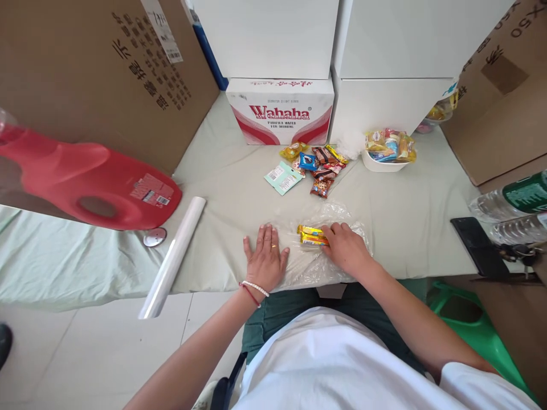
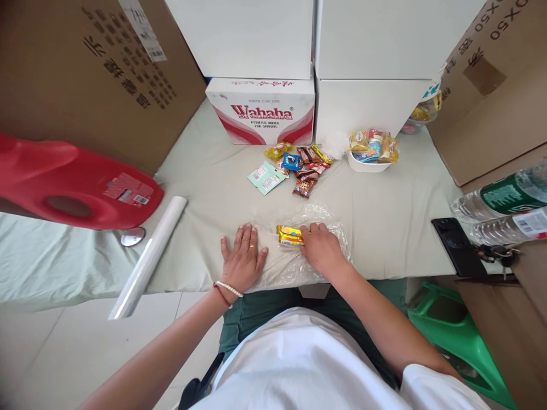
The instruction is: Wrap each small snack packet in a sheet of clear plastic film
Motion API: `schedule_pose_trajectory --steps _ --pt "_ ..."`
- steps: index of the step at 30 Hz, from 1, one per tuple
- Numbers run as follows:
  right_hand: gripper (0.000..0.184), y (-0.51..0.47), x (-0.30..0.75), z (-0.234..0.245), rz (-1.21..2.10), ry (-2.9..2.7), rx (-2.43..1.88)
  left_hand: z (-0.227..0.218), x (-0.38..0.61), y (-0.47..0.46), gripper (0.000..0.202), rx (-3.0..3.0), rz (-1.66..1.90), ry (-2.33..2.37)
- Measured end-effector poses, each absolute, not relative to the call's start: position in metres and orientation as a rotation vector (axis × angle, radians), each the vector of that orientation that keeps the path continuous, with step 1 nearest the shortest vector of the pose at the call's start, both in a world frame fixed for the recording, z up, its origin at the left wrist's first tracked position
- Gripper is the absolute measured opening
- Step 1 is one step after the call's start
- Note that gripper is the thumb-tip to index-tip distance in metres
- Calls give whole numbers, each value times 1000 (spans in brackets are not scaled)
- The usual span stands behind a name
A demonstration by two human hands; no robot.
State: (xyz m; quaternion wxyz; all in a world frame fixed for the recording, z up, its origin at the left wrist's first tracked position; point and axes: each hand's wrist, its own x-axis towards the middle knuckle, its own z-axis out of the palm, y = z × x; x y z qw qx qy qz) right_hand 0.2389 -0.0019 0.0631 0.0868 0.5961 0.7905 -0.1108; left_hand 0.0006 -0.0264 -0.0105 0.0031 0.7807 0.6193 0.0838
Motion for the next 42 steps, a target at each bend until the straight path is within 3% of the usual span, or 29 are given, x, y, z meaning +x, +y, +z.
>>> schedule_pose_trajectory --steps 7,16,21,25,31,36,42 --pt "30 8 265 80 -266 2297 1840 -16 -7 -27 86 2431 229 1860" --pt "37 33 250 82 -369 2573 1480 -15 -14 -31 85 2497 361 1814" --pt "53 64 262 72 -643 2560 1407 -15 -19 -31 83 2562 470 1783" --pt "35 137 282 84 -502 2513 1807 -13 -19 -30 84 2576 523 1786" --pt "38 277 294 80 -43 2221 2135 -12 -19 -29 86 2552 539 1795" --pt "40 325 291 62 -78 1918 2162 -9 -18 -30 81 2513 501 1810" --pt "38 310 291 69 -177 2122 2382 -9 -17 -30 76 2411 407 1835"
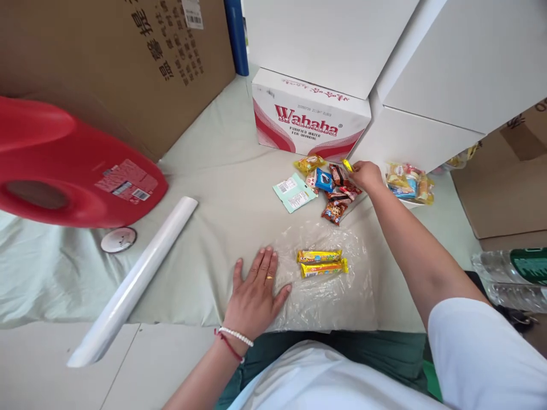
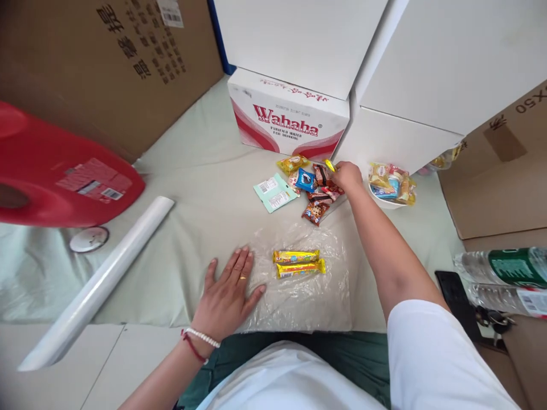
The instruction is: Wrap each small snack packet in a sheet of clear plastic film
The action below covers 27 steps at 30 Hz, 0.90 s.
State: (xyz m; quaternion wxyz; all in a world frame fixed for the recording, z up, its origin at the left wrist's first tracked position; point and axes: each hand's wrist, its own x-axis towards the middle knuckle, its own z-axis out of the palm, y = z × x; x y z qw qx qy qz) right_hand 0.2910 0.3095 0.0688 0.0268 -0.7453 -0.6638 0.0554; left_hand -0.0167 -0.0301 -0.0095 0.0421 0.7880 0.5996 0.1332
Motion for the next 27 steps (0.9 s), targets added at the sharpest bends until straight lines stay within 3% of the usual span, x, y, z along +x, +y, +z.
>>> schedule_pose_trajectory --steps 7,12,27 --pt "45 198 299 114 219 -2308 -1649 -7 -12 -30 78 2337 358 1828" --pt "42 108 282 108 417 -2792 -1179 -9 -13 -30 77 2347 321 1837" --pt "53 43 249 41 209 -2899 -1231 -13 -12 -29 79 2370 256 1894"
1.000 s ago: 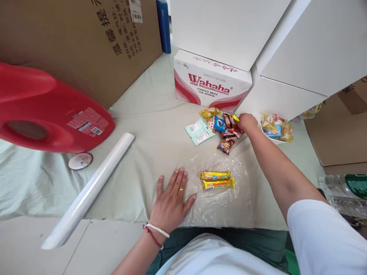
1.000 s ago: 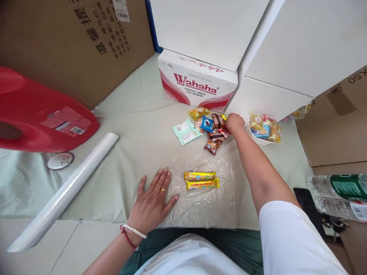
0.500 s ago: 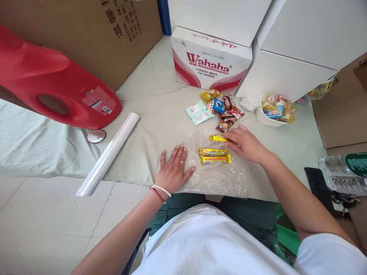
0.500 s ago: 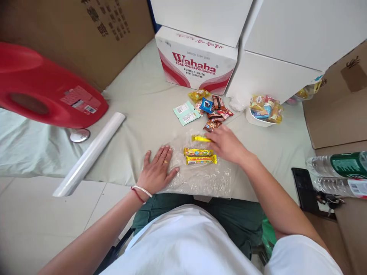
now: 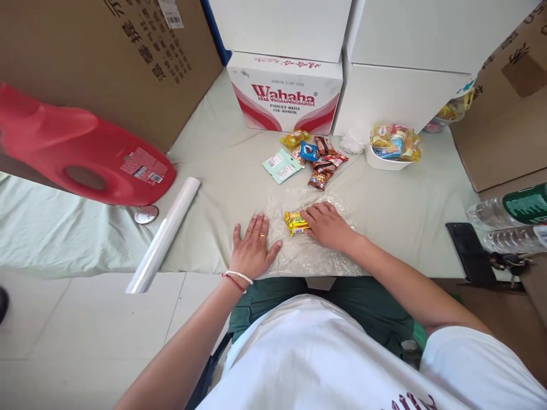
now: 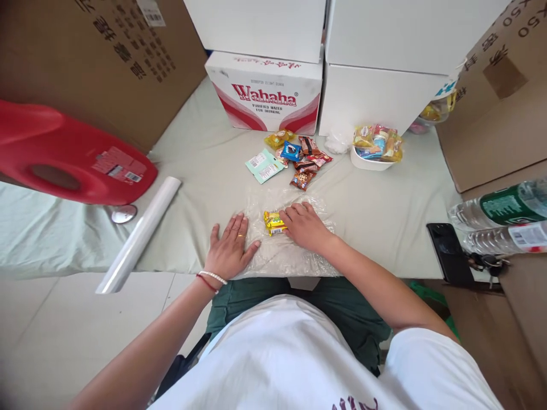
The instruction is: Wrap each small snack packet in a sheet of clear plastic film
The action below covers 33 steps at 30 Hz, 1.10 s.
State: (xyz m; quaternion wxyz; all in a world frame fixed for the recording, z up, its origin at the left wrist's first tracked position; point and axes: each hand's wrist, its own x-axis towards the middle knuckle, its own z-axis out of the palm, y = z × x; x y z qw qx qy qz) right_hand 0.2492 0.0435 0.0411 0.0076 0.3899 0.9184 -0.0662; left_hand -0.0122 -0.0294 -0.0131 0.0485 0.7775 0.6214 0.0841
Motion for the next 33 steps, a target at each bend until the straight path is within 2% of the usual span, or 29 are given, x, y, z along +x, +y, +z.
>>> schedule_pose_trajectory --steps 6,10,15,18,22,25,27,30,33 --pt "57 36 243 30 -211 2894 1281 -14 -13 -30 79 2396 291 1880" --pt "60 37 251 39 -349 2936 1294 -15 -16 -28 78 2399 293 1853" --pt "52 6 294 53 -541 3084 1605 -15 -21 -34 74 2343 472 1926" --pt "41 -35 325 45 -708 3022 1817 -14 -24 -44 61 2406 583 1966" --pt "46 -86 342 19 -729 2972 1646 -11 -26 -50 38 2534 556 1792" --pt "37 -98 339 5 -661 2938 1631 -10 -29 -42 32 2459 552 1802" --pt "32 -93 336 4 -670 2927 1646 -9 -31 -32 34 2313 583 1912" --pt "27 -77 337 12 -756 2945 1575 -4 -31 -22 48 2179 684 1954" --pt "29 -62 340 22 -787 2964 1491 5 -23 -20 53 2340 790 1804"
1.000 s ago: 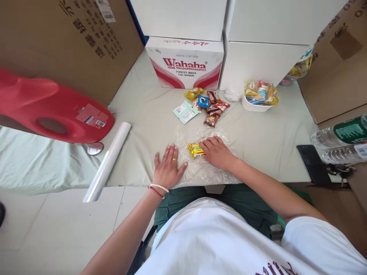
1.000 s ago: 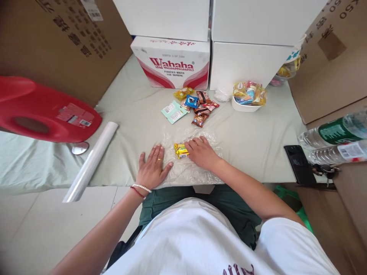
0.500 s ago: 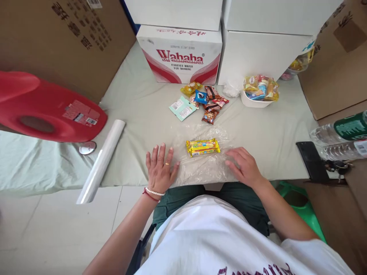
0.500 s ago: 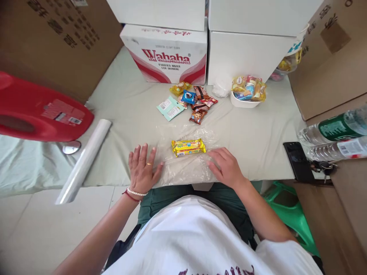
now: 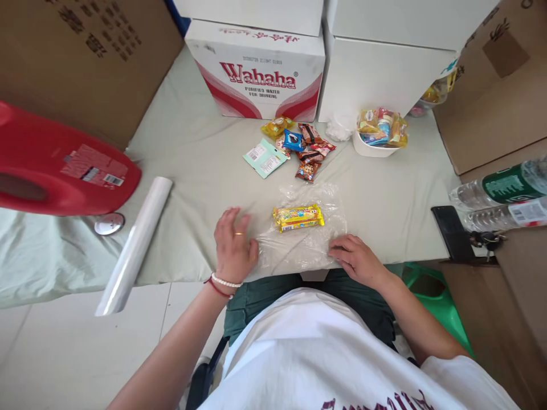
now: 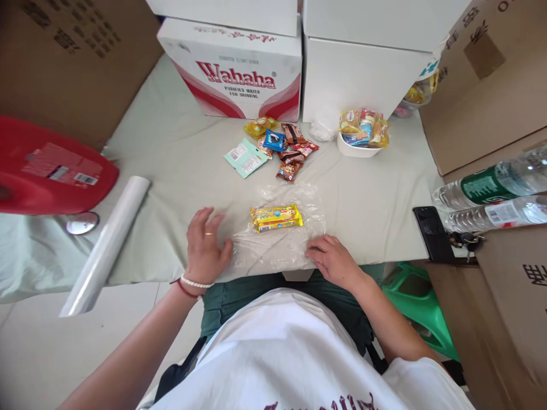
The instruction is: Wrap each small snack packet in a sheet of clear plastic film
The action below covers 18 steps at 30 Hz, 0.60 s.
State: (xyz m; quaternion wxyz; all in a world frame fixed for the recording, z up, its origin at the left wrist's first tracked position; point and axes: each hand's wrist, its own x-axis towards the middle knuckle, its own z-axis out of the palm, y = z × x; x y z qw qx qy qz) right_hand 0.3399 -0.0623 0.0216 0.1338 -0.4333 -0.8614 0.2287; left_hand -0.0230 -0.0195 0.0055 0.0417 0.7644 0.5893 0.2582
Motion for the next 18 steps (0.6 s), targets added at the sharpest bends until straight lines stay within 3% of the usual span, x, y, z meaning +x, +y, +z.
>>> schedule_pose_trajectory --steps 4,7,18 --pt "30 -54 339 25 602 -2564 -1217 21 -6 -17 55 2682 588 1220" --pt "29 -56 339 21 534 -2547 -1193 29 0 -10 45 2661 458 1089" --pt "26 -37 338 43 695 -2251 -1105 14 -24 11 40 2101 477 2054"
